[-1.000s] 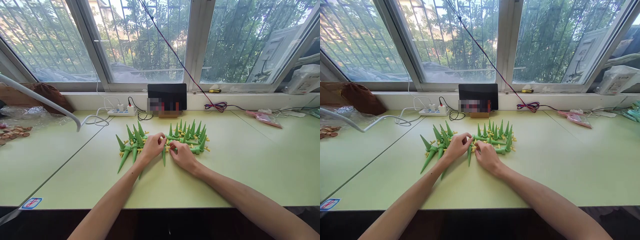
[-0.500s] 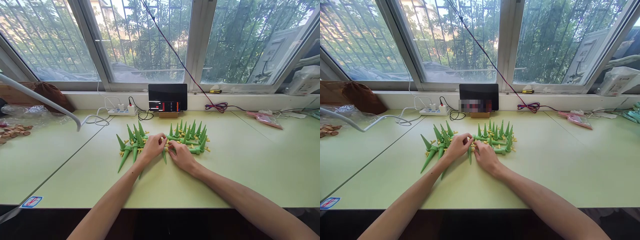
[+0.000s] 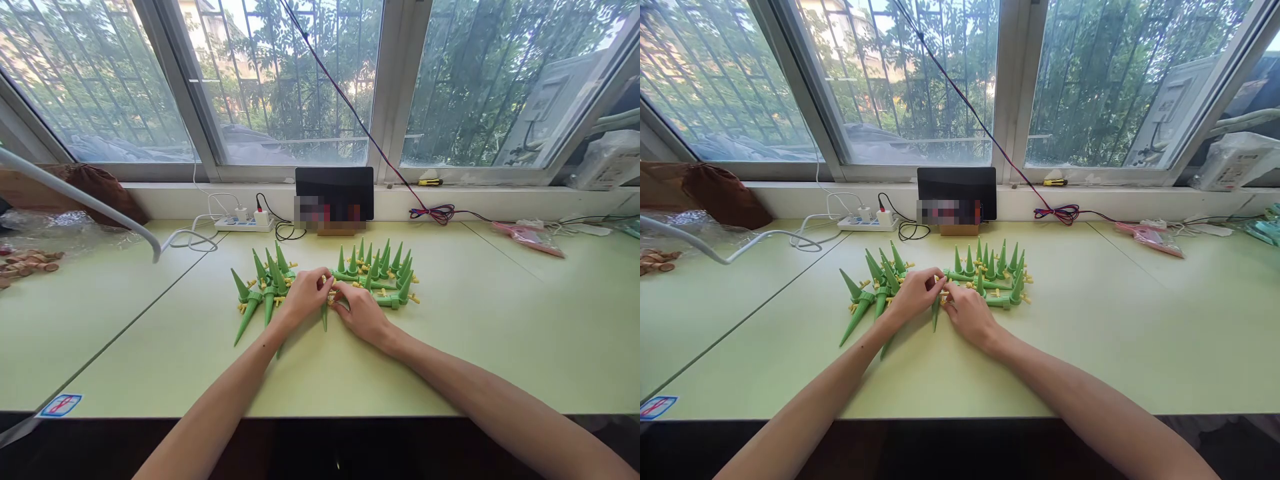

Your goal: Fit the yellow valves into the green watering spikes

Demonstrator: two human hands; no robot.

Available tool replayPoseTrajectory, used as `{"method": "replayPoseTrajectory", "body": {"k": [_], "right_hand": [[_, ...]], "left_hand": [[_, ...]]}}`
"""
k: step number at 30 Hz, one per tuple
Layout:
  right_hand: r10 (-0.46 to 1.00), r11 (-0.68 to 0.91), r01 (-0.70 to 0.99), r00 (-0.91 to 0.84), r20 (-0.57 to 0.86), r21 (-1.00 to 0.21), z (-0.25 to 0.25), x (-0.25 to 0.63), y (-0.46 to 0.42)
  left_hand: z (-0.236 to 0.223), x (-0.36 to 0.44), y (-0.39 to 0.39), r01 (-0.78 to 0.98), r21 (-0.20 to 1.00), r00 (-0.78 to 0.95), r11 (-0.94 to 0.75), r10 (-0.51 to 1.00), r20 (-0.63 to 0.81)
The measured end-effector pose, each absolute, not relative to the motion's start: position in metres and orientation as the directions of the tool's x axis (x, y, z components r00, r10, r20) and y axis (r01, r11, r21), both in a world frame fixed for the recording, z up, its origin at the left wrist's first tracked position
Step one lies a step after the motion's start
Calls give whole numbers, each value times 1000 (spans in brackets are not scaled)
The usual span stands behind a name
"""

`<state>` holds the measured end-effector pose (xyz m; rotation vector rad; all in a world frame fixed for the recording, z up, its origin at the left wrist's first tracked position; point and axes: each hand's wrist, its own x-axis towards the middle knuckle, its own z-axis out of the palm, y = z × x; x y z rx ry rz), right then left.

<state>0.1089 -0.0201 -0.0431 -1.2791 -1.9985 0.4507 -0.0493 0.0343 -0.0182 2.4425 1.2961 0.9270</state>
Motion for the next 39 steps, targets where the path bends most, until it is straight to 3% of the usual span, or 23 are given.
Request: {"method": "replayPoseTrajectory", "body": {"k": [25,31,39], "right_hand": [[872,468,713,-279,402,-521,-46,106,-17],[862,494,668,-290,416,-556,-45,105,-21],[869,483,686,-297,397,-545,-45,101,-24]], "left_hand": [[-21,-50,37,684,444,402,-579,806,434],[-20,-52,38,719,395,402,-572,806,435],[-25,-52,39,718,414,404,-559,819,407]]}}
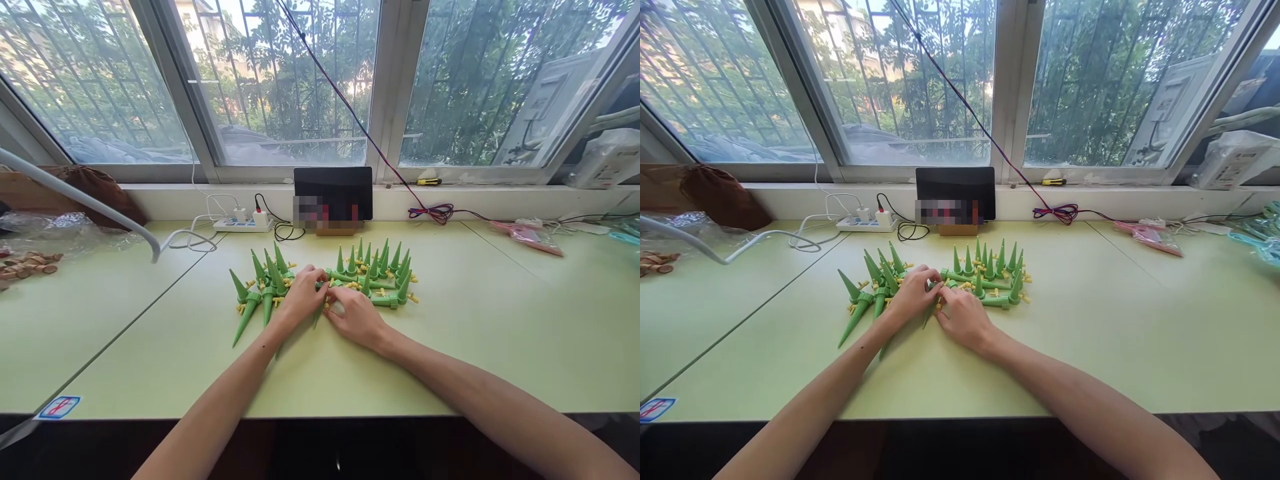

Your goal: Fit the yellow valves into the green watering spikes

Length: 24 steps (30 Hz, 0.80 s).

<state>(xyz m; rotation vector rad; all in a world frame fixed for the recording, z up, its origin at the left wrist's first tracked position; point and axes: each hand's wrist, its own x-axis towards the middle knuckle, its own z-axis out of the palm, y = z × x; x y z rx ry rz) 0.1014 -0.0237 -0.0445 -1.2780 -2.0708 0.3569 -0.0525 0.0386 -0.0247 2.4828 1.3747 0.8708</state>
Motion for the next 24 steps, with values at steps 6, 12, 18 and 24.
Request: {"method": "replayPoseTrajectory", "body": {"k": [6,12,18,24], "right_hand": [[870,477,746,-328,368,-465,-49,102,-21],[857,503,737,-359,370,-451,-48,103,-22],[855,506,745,-365,369,-434,-44,104,-24],[863,496,763,-383,329,-413,-41,103,-27]], "left_hand": [[-25,-52,39,724,398,428,-564,819,382],[-23,-52,37,720,385,450,-577,811,375],[-24,-52,38,719,384,449,-580,809,381],[-22,-52,37,732,390,412,-559,819,400]]}}
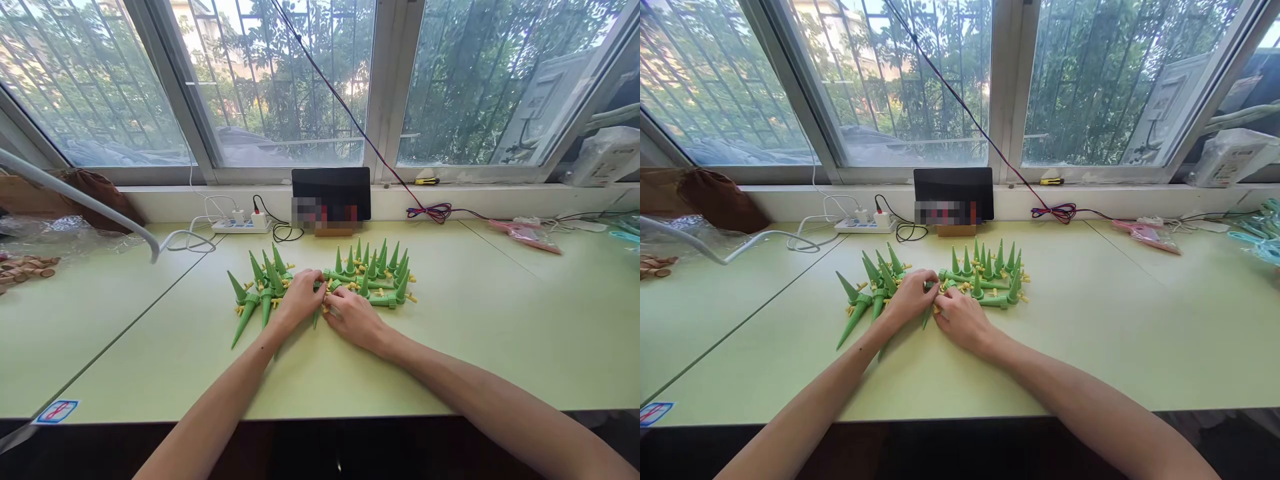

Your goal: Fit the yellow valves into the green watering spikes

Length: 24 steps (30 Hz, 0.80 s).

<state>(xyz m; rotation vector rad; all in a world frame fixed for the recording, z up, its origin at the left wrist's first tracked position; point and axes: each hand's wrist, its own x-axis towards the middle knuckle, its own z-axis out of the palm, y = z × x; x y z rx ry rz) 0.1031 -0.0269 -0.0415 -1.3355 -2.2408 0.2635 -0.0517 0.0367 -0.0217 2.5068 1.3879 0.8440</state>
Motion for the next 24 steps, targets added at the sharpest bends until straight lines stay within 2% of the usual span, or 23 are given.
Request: {"method": "replayPoseTrajectory", "body": {"k": [8,15,24], "right_hand": [[873,473,784,-354,336,-402,-44,103,-25],[881,441,746,-254,398,-499,-44,105,-23],[875,442,726,-218,433,-527,-43,106,-22]], "left_hand": [[-20,-51,36,734,396,401,-552,823,403],[-21,-53,38,734,408,368,-543,823,433],[-19,-52,37,724,425,356,-544,822,445]]}}
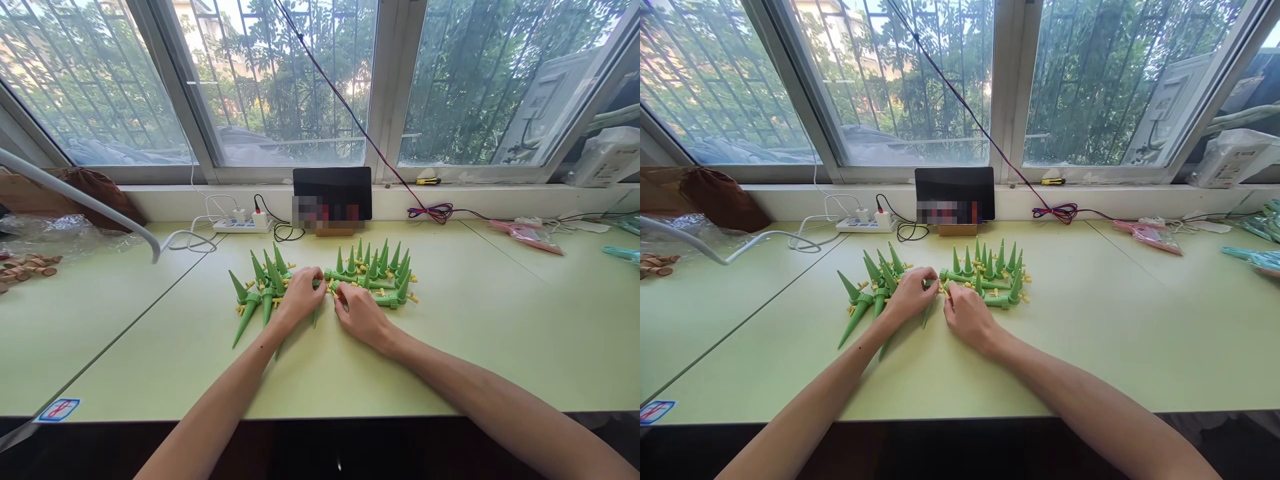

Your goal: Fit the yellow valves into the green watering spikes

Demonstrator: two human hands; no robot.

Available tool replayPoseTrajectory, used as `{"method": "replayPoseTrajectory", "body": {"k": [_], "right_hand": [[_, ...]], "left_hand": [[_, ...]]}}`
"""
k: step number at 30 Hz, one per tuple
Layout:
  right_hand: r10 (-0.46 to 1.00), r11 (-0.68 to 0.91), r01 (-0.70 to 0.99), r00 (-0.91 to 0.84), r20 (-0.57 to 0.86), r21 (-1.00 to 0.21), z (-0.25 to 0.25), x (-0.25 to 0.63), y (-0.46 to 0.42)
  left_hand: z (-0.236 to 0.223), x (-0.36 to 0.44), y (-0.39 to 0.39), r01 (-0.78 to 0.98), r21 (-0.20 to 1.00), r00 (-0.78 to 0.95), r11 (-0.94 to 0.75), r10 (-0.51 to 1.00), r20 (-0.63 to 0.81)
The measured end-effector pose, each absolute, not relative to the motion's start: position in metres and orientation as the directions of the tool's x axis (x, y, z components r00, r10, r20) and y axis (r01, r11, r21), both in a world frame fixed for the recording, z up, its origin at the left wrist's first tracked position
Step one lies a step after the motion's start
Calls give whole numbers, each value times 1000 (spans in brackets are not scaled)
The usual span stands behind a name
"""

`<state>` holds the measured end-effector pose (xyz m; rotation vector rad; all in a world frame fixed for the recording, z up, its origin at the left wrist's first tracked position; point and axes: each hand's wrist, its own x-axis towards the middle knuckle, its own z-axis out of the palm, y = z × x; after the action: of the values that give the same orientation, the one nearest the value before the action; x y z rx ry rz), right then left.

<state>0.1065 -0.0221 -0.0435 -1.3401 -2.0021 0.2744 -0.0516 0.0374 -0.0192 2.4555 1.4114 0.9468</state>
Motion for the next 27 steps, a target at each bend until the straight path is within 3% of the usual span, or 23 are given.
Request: {"method": "replayPoseTrajectory", "body": {"k": [16,27], "right_hand": [[863,463,719,-234,447,-519,-47,108,-20],[876,449,682,-207,437,-577,-46,108,-18]], "left_hand": [[-18,-51,36,702,437,382,-562,815,435],[-19,-51,36,665,456,419,-592,801,428]]}}
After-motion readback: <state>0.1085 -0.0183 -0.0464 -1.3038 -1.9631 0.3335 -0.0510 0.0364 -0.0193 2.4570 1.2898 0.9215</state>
